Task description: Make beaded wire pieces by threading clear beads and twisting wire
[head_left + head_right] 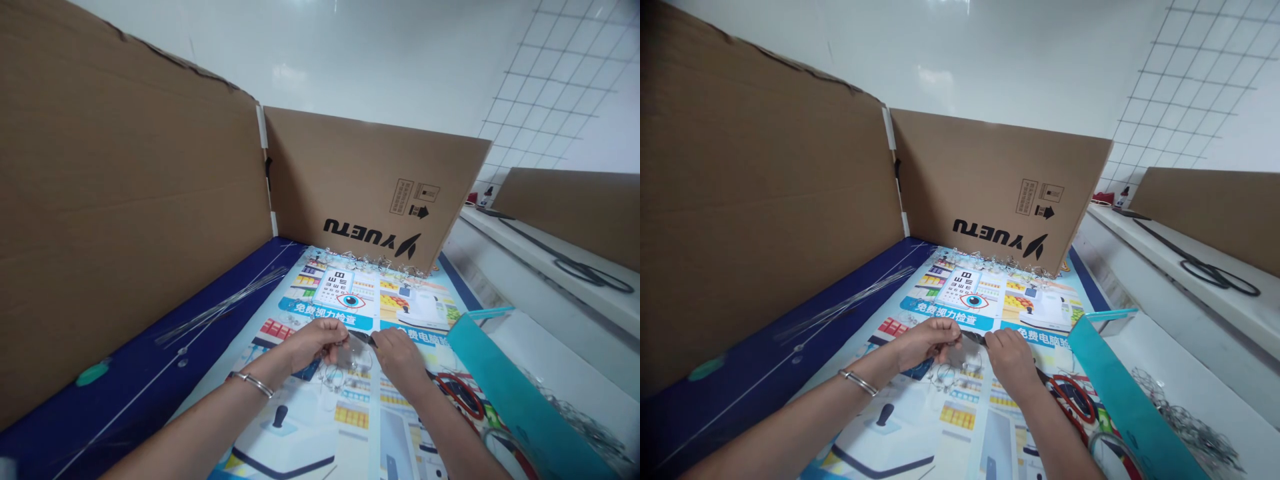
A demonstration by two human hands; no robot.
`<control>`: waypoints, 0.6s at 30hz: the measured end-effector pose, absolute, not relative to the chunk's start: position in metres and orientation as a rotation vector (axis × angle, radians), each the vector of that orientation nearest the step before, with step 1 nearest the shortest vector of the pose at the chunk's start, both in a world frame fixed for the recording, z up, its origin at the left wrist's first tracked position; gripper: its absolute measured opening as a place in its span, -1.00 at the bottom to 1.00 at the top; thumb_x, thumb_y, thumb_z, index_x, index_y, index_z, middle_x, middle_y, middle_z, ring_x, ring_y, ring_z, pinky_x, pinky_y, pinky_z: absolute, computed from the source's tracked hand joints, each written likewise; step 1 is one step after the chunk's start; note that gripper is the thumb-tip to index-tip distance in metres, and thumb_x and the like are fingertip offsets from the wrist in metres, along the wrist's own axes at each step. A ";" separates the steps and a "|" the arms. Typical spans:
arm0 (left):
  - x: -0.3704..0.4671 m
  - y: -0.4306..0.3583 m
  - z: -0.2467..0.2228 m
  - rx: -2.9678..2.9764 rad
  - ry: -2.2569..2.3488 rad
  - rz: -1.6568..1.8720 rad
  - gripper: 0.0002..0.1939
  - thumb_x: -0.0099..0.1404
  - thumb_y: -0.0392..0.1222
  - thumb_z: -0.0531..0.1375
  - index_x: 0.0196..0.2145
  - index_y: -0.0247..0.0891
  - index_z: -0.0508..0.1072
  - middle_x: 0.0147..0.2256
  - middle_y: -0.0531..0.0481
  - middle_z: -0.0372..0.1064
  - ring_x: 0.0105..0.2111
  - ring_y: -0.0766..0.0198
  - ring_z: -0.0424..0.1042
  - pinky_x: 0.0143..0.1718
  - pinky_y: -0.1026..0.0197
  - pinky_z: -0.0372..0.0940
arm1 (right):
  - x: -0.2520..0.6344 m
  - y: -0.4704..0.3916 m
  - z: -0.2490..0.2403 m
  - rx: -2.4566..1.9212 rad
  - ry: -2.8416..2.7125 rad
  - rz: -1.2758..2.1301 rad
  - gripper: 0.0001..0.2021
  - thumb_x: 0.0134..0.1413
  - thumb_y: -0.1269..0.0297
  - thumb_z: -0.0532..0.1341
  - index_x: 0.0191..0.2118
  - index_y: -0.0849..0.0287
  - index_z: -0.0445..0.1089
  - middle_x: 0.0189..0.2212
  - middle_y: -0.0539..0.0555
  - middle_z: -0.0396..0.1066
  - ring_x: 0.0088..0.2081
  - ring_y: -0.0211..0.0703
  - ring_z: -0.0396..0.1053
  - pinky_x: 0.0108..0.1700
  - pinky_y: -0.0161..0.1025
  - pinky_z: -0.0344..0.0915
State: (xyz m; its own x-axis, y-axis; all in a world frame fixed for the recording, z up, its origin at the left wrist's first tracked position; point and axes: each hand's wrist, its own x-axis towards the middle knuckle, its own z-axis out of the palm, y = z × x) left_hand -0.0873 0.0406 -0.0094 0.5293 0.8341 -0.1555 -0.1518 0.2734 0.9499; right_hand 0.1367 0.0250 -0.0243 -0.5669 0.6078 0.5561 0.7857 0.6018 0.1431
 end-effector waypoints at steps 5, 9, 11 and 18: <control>-0.087 0.040 -0.009 1.089 0.743 0.768 -0.71 0.06 -0.01 0.21 -0.47 -0.32 0.32 -0.45 -0.04 0.40 -0.73 0.46 0.26 -0.73 0.40 0.04 | 0.137 0.024 -0.022 -1.132 -2.377 -0.531 -0.83 0.15 0.38 0.00 -0.21 0.20 0.31 -0.45 0.08 0.29 -0.34 -0.17 0.21 -0.25 -0.22 0.11; -0.087 0.041 -0.009 1.094 0.749 0.772 -0.72 0.08 -0.01 0.19 -0.46 -0.32 0.31 -0.44 -0.04 0.39 -0.74 0.46 0.26 -0.75 0.40 0.02 | 0.138 0.024 -0.023 -1.122 -2.355 -0.489 -0.83 0.14 0.39 0.01 -0.19 0.21 0.30 -0.43 0.09 0.30 -0.30 -0.16 0.23 -0.22 -0.20 0.14; -0.087 0.041 -0.010 1.091 0.754 0.779 -0.72 0.08 -0.02 0.19 -0.47 -0.32 0.31 -0.46 -0.04 0.39 -0.73 0.45 0.27 -0.75 0.40 0.00 | 0.140 0.025 -0.025 -1.104 -2.294 -0.438 -0.82 0.14 0.39 0.02 -0.18 0.23 0.29 -0.39 0.11 0.32 -0.26 -0.15 0.24 -0.19 -0.19 0.16; -0.085 0.043 -0.011 1.082 0.834 0.892 -0.74 0.09 -0.02 0.17 -0.46 -0.29 0.31 -0.46 0.00 0.38 -0.67 0.45 0.28 -0.69 0.41 0.03 | 0.141 0.028 -0.028 -1.097 -2.229 -0.392 -0.82 0.14 0.37 0.01 -0.17 0.22 0.28 -0.36 0.12 0.34 -0.25 -0.14 0.26 -0.19 -0.18 0.19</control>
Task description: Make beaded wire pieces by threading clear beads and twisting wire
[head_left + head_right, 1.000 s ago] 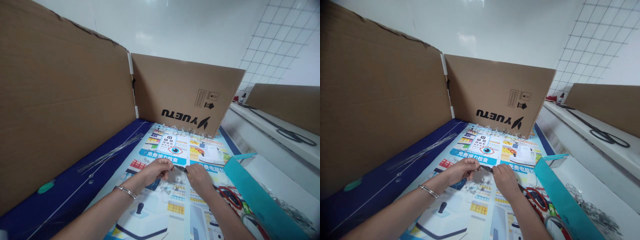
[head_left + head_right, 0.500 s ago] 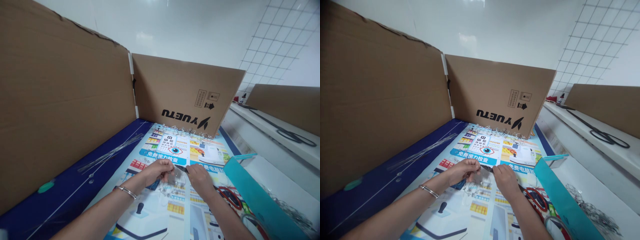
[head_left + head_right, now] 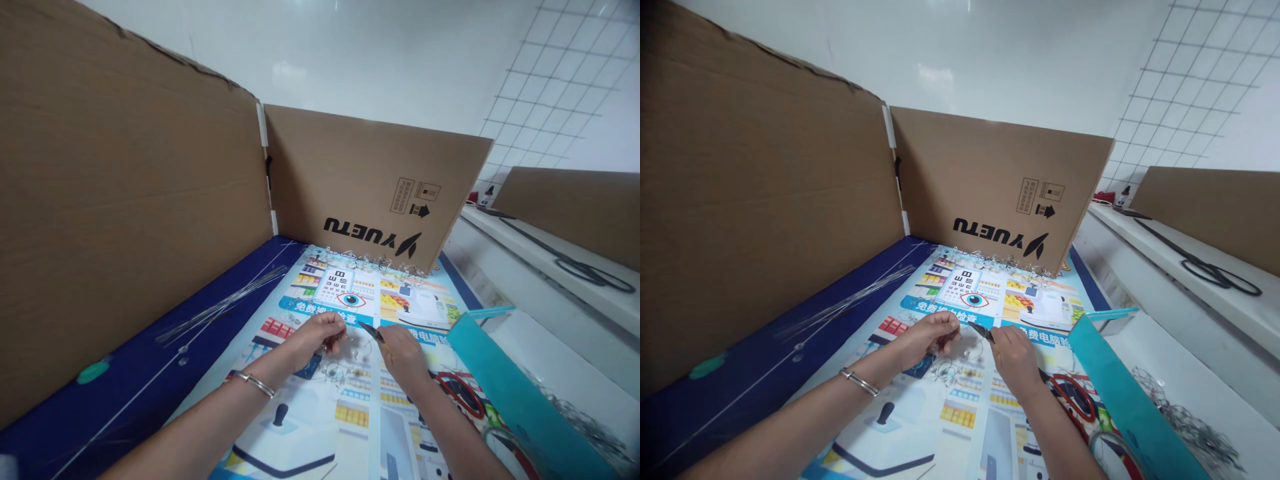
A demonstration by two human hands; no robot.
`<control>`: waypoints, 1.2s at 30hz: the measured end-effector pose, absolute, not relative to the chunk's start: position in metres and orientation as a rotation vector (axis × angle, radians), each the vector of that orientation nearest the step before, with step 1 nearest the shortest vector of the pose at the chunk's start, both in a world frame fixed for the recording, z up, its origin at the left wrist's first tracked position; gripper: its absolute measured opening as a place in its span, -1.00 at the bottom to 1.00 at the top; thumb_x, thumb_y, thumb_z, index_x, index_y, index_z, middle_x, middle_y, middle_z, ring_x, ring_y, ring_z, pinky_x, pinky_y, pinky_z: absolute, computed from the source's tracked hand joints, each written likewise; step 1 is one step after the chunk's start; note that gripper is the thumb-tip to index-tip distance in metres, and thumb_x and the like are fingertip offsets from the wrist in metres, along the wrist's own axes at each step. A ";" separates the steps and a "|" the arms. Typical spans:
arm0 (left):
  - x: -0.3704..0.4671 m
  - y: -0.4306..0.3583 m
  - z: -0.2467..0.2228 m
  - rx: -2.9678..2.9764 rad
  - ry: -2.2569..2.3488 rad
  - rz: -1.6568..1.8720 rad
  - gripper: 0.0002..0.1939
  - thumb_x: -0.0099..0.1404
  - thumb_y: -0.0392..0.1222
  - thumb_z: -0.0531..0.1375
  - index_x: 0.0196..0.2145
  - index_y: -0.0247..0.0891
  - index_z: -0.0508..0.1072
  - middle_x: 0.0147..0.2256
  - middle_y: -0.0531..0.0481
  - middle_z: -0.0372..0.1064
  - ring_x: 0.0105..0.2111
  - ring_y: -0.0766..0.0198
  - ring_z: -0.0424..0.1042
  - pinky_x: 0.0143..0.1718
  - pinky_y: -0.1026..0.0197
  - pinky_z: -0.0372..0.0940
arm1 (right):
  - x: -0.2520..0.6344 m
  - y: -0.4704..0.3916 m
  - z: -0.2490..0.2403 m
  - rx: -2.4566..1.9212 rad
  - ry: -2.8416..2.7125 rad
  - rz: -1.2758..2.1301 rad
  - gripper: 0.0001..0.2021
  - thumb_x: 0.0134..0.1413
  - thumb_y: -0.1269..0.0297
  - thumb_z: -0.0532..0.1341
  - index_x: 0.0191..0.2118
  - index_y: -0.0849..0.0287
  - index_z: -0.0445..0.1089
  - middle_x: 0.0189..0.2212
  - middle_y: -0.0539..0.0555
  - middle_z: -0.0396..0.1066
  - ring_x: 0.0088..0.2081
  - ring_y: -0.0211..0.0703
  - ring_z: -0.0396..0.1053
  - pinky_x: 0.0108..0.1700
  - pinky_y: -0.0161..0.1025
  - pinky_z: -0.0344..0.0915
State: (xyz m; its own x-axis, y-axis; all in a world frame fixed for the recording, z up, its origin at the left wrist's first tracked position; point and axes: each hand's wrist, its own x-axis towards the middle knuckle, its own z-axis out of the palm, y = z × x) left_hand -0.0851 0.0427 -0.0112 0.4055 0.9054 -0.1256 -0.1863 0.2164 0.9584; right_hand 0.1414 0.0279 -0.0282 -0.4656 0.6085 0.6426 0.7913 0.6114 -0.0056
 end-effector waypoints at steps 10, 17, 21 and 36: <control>-0.083 0.041 -0.010 1.036 0.933 1.100 -0.75 0.08 -0.02 0.15 -0.45 -0.29 0.32 -0.43 0.01 0.37 -0.62 0.44 0.26 -0.64 0.39 0.04 | 0.137 0.025 -0.023 -1.225 -2.290 -0.580 -0.82 0.16 0.36 0.01 -0.19 0.23 0.31 -0.43 0.12 0.31 -0.26 -0.12 0.24 -0.20 -0.19 0.14; -0.082 0.040 -0.008 1.049 0.915 1.178 -0.76 0.13 -0.02 0.12 -0.45 -0.28 0.30 -0.40 0.02 0.35 -0.60 0.44 0.26 -0.60 0.38 0.08 | 0.136 0.024 -0.022 -1.295 -2.318 -0.624 -0.83 0.15 0.37 0.01 -0.21 0.20 0.31 -0.45 0.10 0.29 -0.30 -0.13 0.22 -0.23 -0.20 0.12; -0.080 0.039 -0.007 1.048 0.959 1.185 -0.75 0.10 0.00 0.13 -0.45 -0.27 0.31 -0.38 0.02 0.36 -0.60 0.44 0.26 -0.59 0.37 0.09 | 0.136 0.024 -0.023 -1.281 -2.303 -0.623 -0.83 0.16 0.35 0.01 -0.22 0.19 0.31 -0.46 0.10 0.28 -0.30 -0.13 0.22 -0.24 -0.21 0.11; -0.078 0.039 -0.012 1.046 0.955 1.166 -0.74 0.15 0.01 0.11 -0.43 -0.27 0.33 -0.45 0.03 0.36 -0.62 0.44 0.24 -0.59 0.37 0.10 | 0.135 0.022 -0.022 -1.342 -2.348 -0.790 -0.79 0.10 0.48 0.01 -0.17 0.20 0.29 -0.42 0.13 0.27 -0.33 -0.09 0.18 -0.27 -0.14 0.05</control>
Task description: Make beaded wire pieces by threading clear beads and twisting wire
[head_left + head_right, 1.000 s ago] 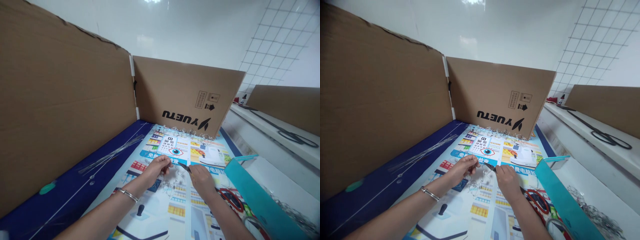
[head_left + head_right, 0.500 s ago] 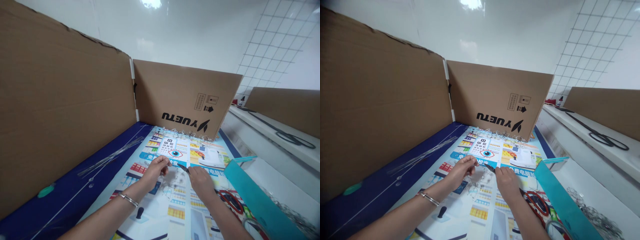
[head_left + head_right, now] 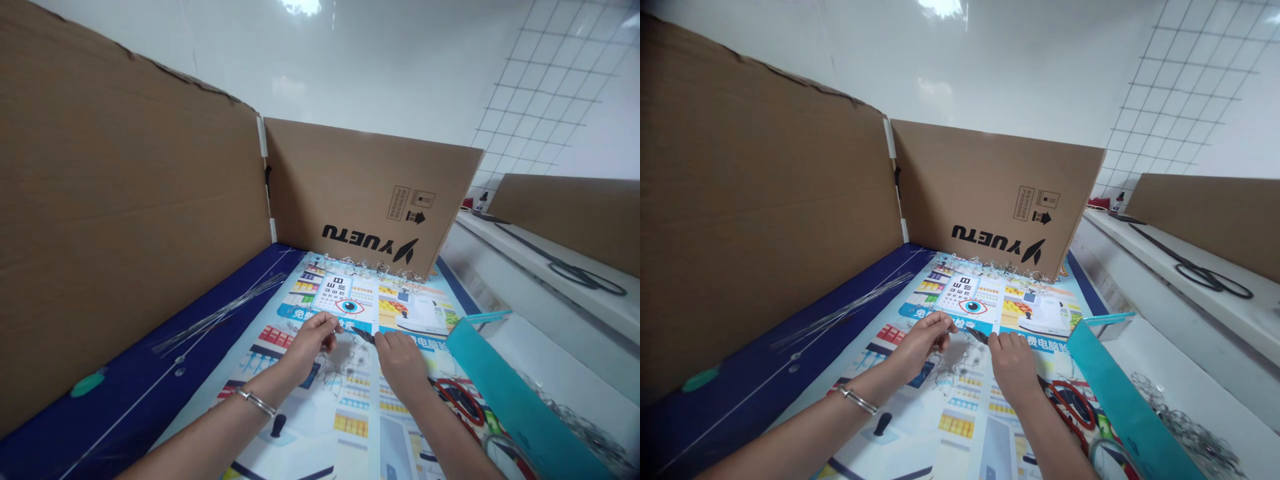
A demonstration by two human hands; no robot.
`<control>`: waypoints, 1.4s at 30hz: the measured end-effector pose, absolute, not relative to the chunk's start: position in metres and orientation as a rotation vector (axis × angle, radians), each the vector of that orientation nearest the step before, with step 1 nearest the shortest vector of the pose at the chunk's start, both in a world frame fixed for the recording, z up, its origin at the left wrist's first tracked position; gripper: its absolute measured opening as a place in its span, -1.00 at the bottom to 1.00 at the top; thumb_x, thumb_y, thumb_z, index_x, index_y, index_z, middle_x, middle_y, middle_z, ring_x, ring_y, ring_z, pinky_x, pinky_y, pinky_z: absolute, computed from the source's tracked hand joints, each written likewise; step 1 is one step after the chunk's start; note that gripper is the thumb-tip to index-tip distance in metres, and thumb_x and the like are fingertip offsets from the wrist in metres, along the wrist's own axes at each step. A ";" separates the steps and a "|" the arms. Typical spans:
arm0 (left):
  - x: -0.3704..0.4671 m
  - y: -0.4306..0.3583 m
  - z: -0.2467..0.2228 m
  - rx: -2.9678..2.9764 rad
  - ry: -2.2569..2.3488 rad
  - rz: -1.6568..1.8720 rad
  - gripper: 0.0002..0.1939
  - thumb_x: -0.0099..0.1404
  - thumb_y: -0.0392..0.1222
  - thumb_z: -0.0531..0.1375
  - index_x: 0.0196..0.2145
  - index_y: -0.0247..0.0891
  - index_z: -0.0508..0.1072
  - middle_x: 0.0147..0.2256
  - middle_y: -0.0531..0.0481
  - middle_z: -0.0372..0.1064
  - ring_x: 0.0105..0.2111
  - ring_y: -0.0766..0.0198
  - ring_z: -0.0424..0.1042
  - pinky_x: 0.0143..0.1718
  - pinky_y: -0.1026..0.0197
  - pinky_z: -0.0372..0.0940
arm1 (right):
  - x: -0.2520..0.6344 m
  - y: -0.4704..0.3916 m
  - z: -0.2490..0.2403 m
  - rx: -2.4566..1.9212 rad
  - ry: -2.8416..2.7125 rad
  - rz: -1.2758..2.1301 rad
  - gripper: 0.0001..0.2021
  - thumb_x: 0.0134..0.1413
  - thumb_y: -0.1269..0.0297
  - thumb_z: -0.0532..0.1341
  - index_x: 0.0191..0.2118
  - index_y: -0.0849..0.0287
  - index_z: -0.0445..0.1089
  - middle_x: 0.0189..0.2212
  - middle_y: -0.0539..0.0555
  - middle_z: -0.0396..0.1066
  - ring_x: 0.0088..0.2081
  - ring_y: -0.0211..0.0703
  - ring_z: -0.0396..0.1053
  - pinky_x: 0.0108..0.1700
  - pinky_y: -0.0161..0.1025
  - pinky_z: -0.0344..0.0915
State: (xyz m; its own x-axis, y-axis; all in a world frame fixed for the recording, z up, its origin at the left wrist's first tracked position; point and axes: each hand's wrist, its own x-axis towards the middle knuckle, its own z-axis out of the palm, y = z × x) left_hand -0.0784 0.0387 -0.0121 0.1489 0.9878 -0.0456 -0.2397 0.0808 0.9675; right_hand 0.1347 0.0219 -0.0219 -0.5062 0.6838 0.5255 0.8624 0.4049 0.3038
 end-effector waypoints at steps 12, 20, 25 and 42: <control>-0.081 0.042 -0.018 1.040 0.928 1.146 -0.76 0.15 -0.02 0.11 -0.43 -0.27 0.31 -0.44 0.02 0.36 -0.58 0.41 0.29 -0.57 0.37 0.12 | 0.139 0.027 -0.026 -1.340 -2.288 -0.577 -0.85 0.14 0.38 0.03 -0.20 0.19 0.30 -0.42 0.09 0.28 -0.30 -0.14 0.19 -0.23 -0.20 0.07; -0.081 0.042 -0.017 1.032 0.913 1.162 -0.75 0.15 -0.01 0.11 -0.42 -0.28 0.30 -0.38 0.00 0.36 -0.58 0.43 0.28 -0.57 0.37 0.12 | 0.139 0.024 -0.024 -1.324 -2.365 -0.807 -0.78 0.09 0.47 0.03 -0.14 0.21 0.29 -0.40 0.12 0.26 -0.31 -0.10 0.16 -0.24 -0.15 0.03; -0.081 0.042 -0.018 1.018 0.921 1.150 -0.75 0.14 -0.02 0.12 -0.41 -0.28 0.30 -0.37 -0.01 0.37 -0.59 0.43 0.28 -0.58 0.38 0.11 | 0.140 0.025 -0.024 -1.306 -2.395 -0.794 -0.79 0.10 0.47 0.03 -0.15 0.21 0.29 -0.40 0.12 0.26 -0.30 -0.10 0.16 -0.24 -0.15 0.04; -0.086 0.047 -0.024 1.042 0.929 0.981 -0.74 0.12 -0.01 0.13 -0.41 -0.28 0.28 -0.38 -0.03 0.39 -0.70 0.48 0.23 -0.69 0.39 0.06 | 0.148 0.027 -0.011 -1.117 -2.533 -0.741 -0.84 0.13 0.46 0.01 -0.26 0.19 0.31 -0.46 0.06 0.23 -0.35 -0.16 0.13 -0.24 -0.18 0.03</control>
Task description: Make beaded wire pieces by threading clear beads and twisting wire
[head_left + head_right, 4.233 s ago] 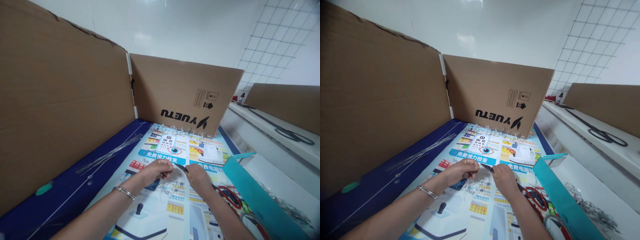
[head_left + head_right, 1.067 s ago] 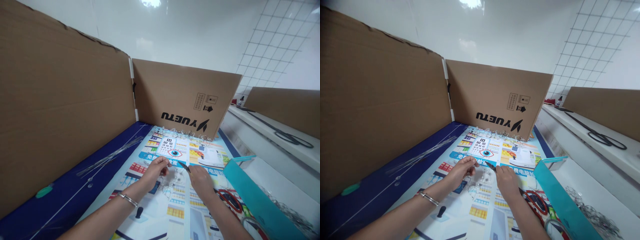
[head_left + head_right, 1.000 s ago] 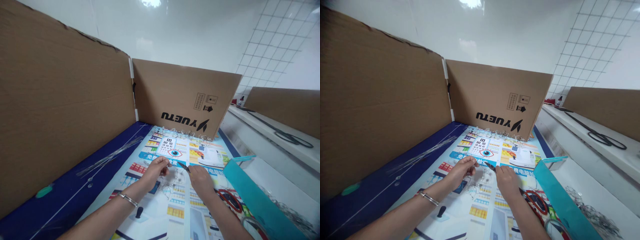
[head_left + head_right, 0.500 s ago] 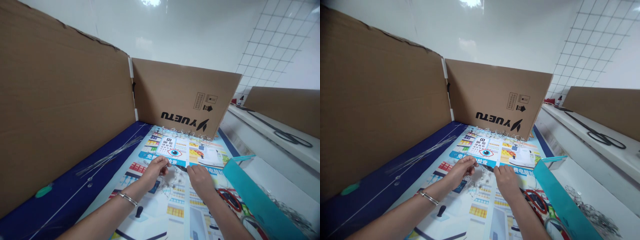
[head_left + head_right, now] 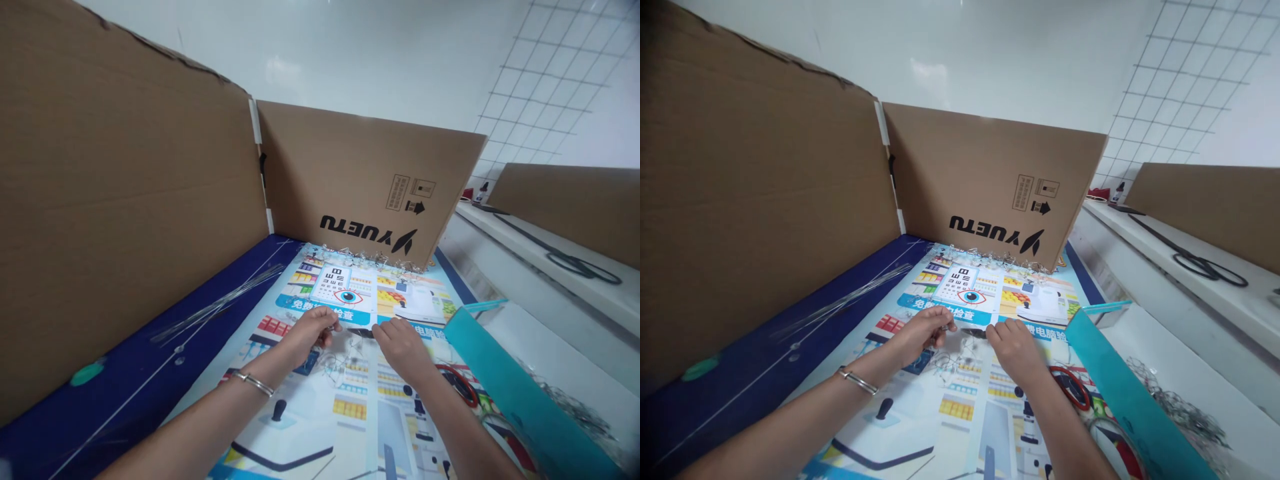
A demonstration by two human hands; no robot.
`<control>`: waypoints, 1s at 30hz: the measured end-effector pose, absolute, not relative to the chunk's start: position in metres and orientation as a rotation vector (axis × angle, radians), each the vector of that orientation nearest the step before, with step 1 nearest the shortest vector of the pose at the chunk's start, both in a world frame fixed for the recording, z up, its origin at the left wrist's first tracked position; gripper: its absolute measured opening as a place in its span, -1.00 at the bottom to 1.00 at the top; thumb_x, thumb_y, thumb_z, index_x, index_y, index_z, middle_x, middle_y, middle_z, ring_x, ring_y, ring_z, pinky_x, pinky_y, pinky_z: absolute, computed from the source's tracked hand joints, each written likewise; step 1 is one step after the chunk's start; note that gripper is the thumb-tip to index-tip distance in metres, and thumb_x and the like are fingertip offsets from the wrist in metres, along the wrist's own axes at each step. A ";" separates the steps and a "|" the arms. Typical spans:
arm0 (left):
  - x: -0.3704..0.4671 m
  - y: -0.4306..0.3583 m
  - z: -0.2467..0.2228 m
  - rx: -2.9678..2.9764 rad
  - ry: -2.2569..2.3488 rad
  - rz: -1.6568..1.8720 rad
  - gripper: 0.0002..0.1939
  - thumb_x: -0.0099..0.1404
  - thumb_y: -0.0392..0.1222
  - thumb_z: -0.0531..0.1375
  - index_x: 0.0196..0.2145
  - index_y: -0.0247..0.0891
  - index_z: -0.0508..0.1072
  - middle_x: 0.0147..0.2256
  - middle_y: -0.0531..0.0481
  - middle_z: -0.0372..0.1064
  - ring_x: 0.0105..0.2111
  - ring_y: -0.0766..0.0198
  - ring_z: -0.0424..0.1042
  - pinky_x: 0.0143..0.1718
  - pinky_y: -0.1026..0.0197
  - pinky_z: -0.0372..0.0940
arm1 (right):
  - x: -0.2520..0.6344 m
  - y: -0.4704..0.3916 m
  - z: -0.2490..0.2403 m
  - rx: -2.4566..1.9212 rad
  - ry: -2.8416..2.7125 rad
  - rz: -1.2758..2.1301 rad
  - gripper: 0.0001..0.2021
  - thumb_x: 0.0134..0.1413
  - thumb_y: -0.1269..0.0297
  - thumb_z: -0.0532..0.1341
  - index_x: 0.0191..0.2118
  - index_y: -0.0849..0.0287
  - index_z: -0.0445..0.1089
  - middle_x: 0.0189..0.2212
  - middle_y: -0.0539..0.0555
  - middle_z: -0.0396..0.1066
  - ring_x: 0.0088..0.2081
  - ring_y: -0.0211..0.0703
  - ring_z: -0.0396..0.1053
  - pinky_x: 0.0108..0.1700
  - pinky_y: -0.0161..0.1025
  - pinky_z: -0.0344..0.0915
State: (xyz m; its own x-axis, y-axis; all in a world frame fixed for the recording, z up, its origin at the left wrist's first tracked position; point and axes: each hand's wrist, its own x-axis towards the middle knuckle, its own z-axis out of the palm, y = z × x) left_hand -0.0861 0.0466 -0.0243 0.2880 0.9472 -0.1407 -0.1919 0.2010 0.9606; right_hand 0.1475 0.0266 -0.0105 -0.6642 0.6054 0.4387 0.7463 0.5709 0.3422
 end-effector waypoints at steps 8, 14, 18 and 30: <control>-0.085 0.047 -0.021 1.052 0.934 0.962 -0.77 0.10 -0.05 0.14 -0.43 -0.28 0.29 -0.40 0.01 0.39 -0.74 0.50 0.21 -0.73 0.40 0.00 | 0.147 0.027 -0.010 -1.122 -2.532 -0.709 -0.83 0.13 0.47 0.00 -0.26 0.19 0.30 -0.47 0.06 0.23 -0.35 -0.16 0.12 -0.21 -0.18 0.03; -0.086 0.046 -0.017 1.051 0.965 0.959 -0.74 0.07 -0.02 0.15 -0.44 -0.30 0.32 -0.40 -0.01 0.41 -0.76 0.51 0.20 -0.75 0.39 -0.03 | 0.147 0.026 -0.008 -1.106 -2.533 -0.738 -0.84 0.13 0.47 0.00 -0.27 0.20 0.31 -0.47 0.06 0.23 -0.35 -0.17 0.13 -0.21 -0.18 0.04; -0.086 0.046 -0.019 1.056 0.948 0.949 -0.74 0.07 -0.02 0.15 -0.44 -0.29 0.31 -0.39 -0.01 0.41 -0.76 0.51 0.19 -0.75 0.40 -0.05 | 0.146 0.024 -0.005 -1.089 -2.570 -0.750 -0.82 0.12 0.48 0.01 -0.21 0.20 0.31 -0.46 0.06 0.24 -0.33 -0.16 0.14 -0.20 -0.17 0.04; -0.086 0.047 -0.019 1.079 0.923 0.921 -0.76 0.08 -0.03 0.14 -0.46 -0.29 0.31 -0.41 -0.01 0.40 -0.78 0.52 0.17 -0.77 0.41 -0.08 | 0.144 0.022 0.001 -1.056 -2.616 -0.751 -0.82 0.12 0.48 0.01 -0.21 0.20 0.31 -0.46 0.07 0.25 -0.35 -0.16 0.13 -0.23 -0.17 0.04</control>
State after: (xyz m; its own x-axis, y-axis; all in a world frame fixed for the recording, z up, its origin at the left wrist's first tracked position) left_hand -0.0861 0.0465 -0.0194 0.3345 0.9301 -0.1520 -0.1506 0.2119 0.9656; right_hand 0.1439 0.0216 0.0011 -0.7171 0.5835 0.3811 0.6968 0.6110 0.3757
